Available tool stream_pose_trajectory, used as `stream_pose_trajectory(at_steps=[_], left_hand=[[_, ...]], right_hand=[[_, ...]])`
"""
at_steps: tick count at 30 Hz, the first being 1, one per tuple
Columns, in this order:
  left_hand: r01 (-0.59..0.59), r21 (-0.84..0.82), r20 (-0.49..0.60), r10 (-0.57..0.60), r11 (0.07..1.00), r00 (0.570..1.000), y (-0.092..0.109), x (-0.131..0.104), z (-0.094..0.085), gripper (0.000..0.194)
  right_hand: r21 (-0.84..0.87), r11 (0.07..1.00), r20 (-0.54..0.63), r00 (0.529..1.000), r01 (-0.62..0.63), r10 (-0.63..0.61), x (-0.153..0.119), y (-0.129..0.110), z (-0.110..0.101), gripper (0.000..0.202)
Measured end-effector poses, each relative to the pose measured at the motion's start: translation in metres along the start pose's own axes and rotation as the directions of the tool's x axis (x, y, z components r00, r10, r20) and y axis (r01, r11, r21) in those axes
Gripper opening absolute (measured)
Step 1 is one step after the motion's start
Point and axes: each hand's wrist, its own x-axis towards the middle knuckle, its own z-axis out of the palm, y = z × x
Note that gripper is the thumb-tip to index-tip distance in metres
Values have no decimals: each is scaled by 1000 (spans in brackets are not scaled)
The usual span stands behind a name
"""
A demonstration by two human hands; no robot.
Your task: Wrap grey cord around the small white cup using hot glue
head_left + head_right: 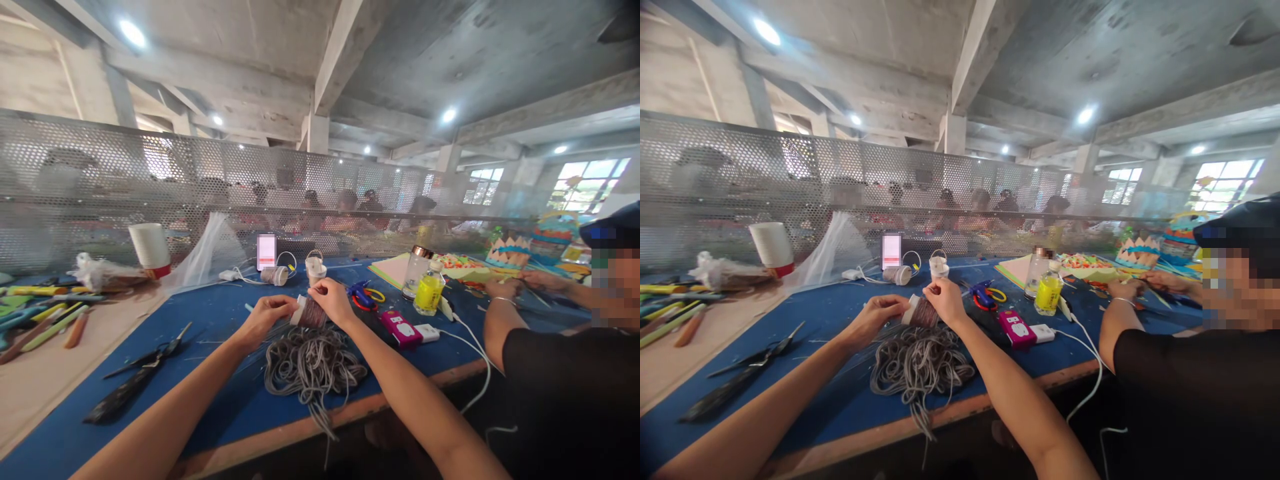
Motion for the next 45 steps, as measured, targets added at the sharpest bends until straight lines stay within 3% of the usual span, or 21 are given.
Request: stream_pose_trajectory(at_steps=[12,20,29,37,45], left_hand=[[23,15,-10,-23,1000,1000,1,0,0,25],[-14,-27,-34,13,1000,999,-1,2,-3,23],[-5,-246,-132,-29,969,991,-7,8,-13,28],[33,-330,-135,-82,943,987,-5,9,-13,32],[66,-346,-131,-118,936,984,-6,11,-17,32]], right_hand=[[-1,999,-52,998,-47,47,2,-2,-3,18],[166,980,-47,992,-106,115,2,1,-4,38],[209,969,98,989,-132,113,-4,-4,-2,40],[182,983,43,999,-30,23,-6,-6,-2,39],[149,987,73,995,56,-67,-9,-13,-4,35]])
